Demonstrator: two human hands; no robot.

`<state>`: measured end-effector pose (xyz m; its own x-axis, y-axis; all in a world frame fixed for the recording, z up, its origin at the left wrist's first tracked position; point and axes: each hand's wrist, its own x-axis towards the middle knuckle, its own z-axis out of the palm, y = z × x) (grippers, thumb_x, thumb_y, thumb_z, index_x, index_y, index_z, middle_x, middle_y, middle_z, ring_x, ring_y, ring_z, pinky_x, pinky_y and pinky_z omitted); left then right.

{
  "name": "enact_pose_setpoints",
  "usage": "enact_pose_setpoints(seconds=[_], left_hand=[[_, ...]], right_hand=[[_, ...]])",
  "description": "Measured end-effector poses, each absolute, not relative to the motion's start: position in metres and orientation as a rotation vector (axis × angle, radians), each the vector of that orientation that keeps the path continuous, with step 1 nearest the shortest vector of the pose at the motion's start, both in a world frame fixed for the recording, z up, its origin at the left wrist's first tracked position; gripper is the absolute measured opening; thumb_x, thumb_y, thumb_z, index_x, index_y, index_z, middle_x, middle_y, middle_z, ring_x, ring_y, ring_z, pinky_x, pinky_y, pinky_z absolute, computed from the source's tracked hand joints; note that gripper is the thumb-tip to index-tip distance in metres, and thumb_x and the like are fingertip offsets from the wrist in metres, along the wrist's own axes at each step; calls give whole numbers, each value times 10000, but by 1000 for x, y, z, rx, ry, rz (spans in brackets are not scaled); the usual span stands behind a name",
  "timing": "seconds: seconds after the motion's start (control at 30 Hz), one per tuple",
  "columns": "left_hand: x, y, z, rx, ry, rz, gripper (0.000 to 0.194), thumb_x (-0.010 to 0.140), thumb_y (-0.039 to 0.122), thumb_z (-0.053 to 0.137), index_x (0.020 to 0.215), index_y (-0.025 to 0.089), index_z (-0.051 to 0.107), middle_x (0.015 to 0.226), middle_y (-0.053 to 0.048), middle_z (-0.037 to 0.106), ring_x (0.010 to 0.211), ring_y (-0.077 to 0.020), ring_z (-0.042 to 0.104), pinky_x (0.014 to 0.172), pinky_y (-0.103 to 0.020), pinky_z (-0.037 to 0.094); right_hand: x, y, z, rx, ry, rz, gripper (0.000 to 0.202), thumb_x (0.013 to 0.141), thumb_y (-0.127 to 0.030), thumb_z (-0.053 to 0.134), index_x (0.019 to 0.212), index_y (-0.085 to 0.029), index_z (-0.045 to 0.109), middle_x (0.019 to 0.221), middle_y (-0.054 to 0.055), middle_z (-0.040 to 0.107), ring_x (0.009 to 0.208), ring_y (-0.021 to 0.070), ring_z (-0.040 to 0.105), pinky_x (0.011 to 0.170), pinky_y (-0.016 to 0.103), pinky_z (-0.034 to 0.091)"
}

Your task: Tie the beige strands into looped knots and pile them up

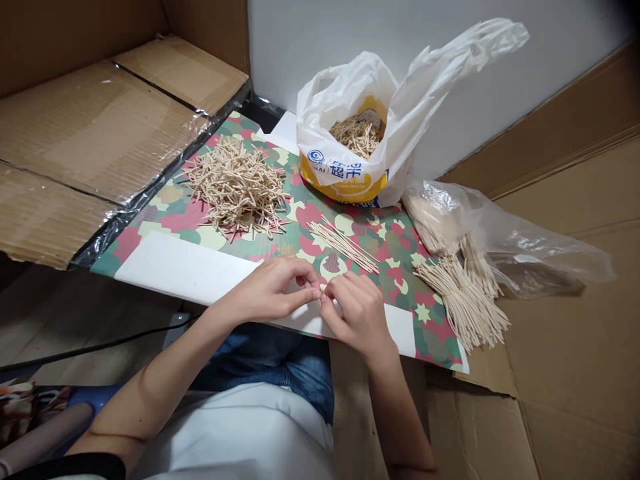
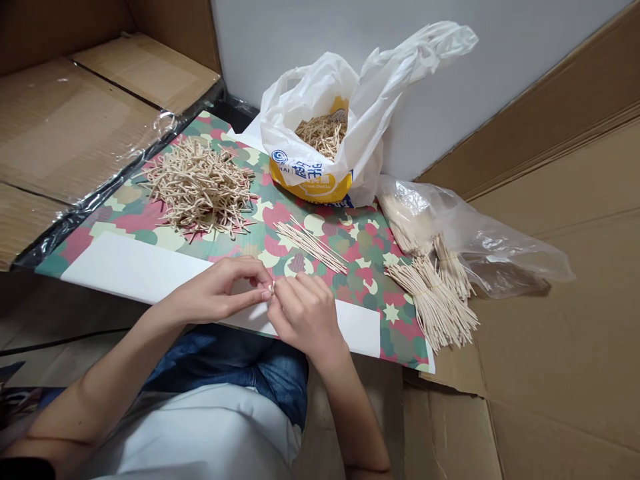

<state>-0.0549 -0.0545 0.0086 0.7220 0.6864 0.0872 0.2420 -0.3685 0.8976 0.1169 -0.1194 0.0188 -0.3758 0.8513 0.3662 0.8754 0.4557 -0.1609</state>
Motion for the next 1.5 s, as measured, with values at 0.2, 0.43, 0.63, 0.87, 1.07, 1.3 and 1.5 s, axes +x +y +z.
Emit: enact_pose_setpoints(seconds=[0.2, 0.43, 0.63, 0.87, 1.07, 1.3, 1.5], left_hand=[[-55, -53, 7, 1931, 700, 518, 160, 817, 276, 563, 794, 140, 643, 780, -34, 657, 752, -148, 572, 732, -260, 421], [-54, -52, 6, 2000, 721, 486, 172, 829, 288, 542, 814, 145, 638, 801, -39, 655, 780, -162, 573, 756, -279, 412], [-54, -52, 7, 2019, 708, 474, 140, 827, 258, 538, 820, 154, 632, 806, -32, 655, 795, -162, 571, 761, -272, 412], [-54, -52, 7, 1999, 676, 476, 128, 821, 243, 542, 821, 150, 631, 810, -34, 655, 795, -160, 572, 751, -262, 412], [-55, -51, 6, 1998, 668, 466, 136, 824, 246, 541, 820, 143, 629, 803, -33, 648, 784, -156, 564, 745, -264, 406], [-55, -52, 6, 1976, 661, 475, 142, 814, 274, 567, 810, 143, 623, 795, -33, 653, 768, -149, 560, 710, -245, 412], [-52, -55, 1, 1845, 654, 548, 196, 836, 299, 543, 792, 130, 632, 751, -33, 634, 727, -138, 552, 679, -235, 421]], right_hand=[[118, -117, 20, -1437, -2372, -26, 196, 834, -170, 447, 640, -190, 468, 558, -4, 500, 576, 147, 421, 573, 299, 271], [119, -116, 18, -1447, -2378, 40, 207, 844, -185, 426, 640, -200, 462, 565, -3, 503, 581, 147, 429, 573, 291, 275], [119, -116, 16, -1455, -2386, 53, 197, 833, -176, 428, 640, -200, 463, 563, -2, 493, 578, 149, 426, 570, 291, 273], [120, -115, 18, -1459, -2381, 85, 199, 828, -171, 425, 637, -198, 469, 556, -5, 484, 571, 147, 414, 568, 286, 268], [120, -114, 18, -1453, -2389, 93, 193, 826, -172, 431, 639, -195, 470, 557, -7, 479, 568, 144, 408, 567, 283, 267], [120, -115, 19, -1461, -2385, 125, 192, 827, -170, 429, 642, -197, 477, 552, -7, 477, 561, 144, 409, 564, 276, 257], [121, -115, 15, -1439, -2403, 75, 196, 827, -162, 420, 639, -198, 462, 561, -3, 483, 579, 150, 418, 571, 289, 267]])
